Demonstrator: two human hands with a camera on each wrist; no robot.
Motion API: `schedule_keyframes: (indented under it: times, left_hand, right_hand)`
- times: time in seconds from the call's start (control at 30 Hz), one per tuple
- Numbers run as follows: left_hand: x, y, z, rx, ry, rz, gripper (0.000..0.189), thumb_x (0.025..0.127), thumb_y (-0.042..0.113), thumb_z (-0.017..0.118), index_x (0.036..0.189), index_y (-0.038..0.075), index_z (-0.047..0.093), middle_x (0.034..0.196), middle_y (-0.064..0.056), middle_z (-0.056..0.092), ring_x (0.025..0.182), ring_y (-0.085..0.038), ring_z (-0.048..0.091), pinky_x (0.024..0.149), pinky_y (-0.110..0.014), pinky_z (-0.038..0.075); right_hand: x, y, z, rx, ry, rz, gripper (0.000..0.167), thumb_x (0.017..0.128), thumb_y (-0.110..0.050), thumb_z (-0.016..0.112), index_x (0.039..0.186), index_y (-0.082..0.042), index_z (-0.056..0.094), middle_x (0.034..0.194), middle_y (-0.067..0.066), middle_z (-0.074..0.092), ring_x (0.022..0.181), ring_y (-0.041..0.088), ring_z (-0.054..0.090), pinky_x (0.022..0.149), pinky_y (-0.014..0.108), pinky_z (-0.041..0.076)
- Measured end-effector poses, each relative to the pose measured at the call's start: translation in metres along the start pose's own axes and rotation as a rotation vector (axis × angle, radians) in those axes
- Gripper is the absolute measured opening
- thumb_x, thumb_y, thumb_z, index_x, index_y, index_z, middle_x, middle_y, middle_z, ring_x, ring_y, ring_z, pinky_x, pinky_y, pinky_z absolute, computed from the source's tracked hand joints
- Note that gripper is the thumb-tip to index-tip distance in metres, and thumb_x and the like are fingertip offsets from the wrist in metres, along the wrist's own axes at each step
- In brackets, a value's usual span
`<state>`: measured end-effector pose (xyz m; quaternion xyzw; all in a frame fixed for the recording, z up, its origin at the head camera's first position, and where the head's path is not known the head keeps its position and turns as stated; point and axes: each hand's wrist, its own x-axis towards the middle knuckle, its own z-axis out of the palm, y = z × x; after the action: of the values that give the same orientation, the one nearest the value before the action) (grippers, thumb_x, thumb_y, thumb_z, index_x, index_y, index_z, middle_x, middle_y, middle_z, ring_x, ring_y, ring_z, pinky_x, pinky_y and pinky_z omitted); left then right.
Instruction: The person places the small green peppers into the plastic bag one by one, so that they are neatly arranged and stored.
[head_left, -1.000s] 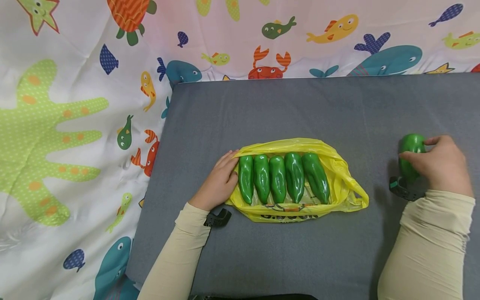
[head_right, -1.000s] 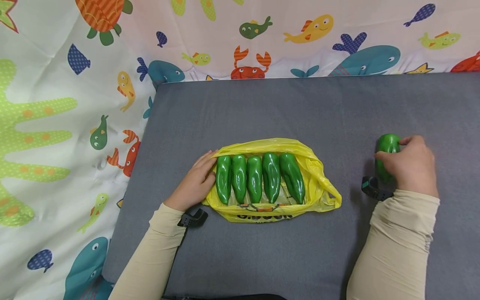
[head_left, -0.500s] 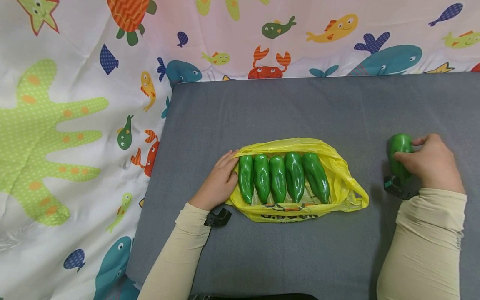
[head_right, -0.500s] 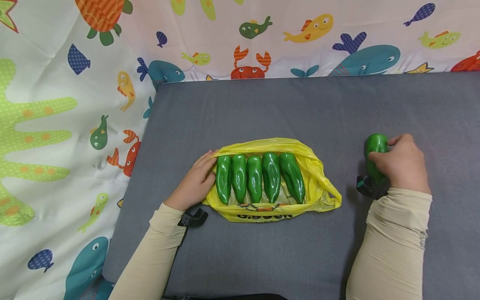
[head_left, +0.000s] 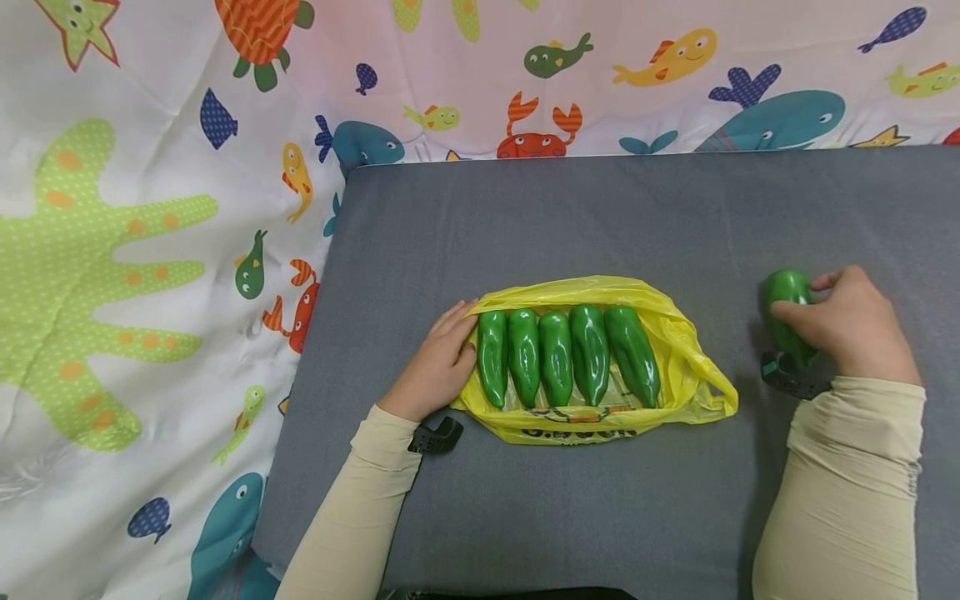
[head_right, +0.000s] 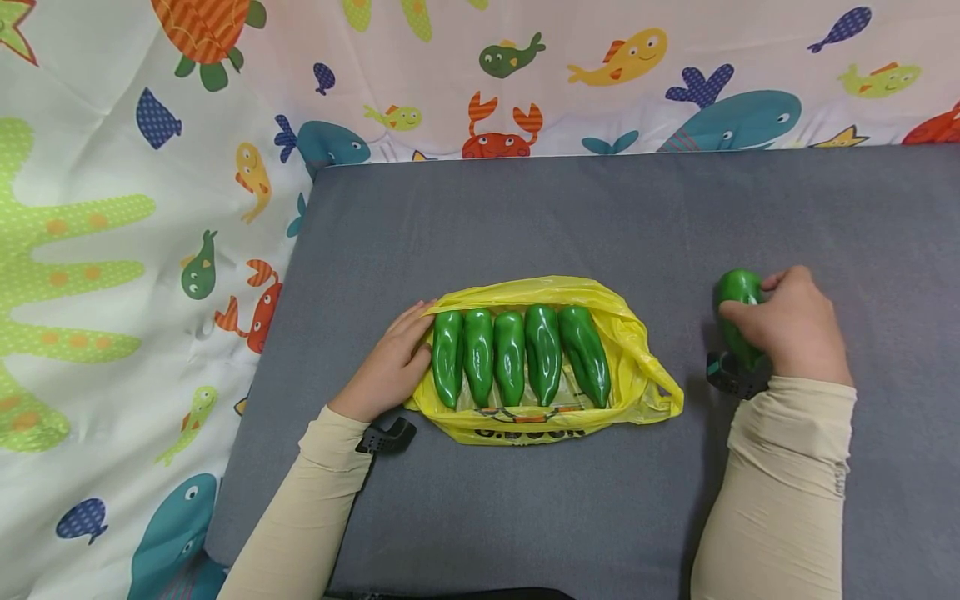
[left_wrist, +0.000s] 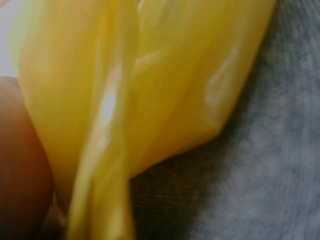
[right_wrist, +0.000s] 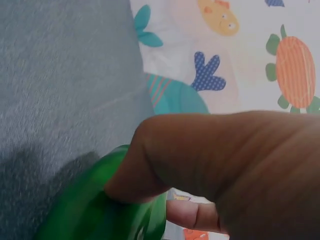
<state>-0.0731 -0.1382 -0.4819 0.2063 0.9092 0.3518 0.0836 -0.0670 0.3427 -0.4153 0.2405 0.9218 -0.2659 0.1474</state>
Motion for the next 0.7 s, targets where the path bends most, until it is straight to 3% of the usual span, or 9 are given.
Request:
schedule_keyframes:
  times: [0.3, 0.6, 0.7]
  left_hand:
    - [0.0, -0.001, 0.0, 0.001, -0.005, -0.003, 0.052, 0.105, 0.009, 0.045, 0.157, 0.0, 0.047, 0.169, -0.01, 0.037, 0.16, -0.027, 0.025, 0.133, -0.039, 0.019]
    - [0.001, -0.002, 0.0, 0.005, -0.007, -0.003, 0.052, 0.105, 0.009, 0.044, 0.156, 0.0, 0.047, 0.169, -0.01, 0.037, 0.16, -0.026, 0.024, 0.133, -0.038, 0.018]
    - [0.001, -0.002, 0.0, 0.006, -0.009, -0.006, 0.052, 0.105, 0.01, 0.045, 0.157, 0.0, 0.047, 0.169, -0.01, 0.037, 0.16, -0.026, 0.024, 0.133, -0.039, 0.018]
  right_hand:
    - [-0.01, -0.013, -0.003, 0.01, 0.016, -0.056, 0.076, 0.095, -0.041, 0.062, 0.137, 0.016, 0.035, 0.116, 0.038, 0.049, 0.097, 0.049, 0.055, 0.055, 0.034, 0.044]
    - [-0.022, -0.032, -0.005, 0.021, 0.008, -0.035, 0.081, 0.095, -0.043, 0.062, 0.14, 0.016, 0.03, 0.116, 0.038, 0.049, 0.091, 0.048, 0.061, 0.051, 0.033, 0.05]
    - [-0.025, -0.037, -0.005, 0.021, 0.014, -0.065, 0.08, 0.095, -0.043, 0.063, 0.14, 0.015, 0.031, 0.118, 0.038, 0.05, 0.089, 0.046, 0.062, 0.051, 0.033, 0.05]
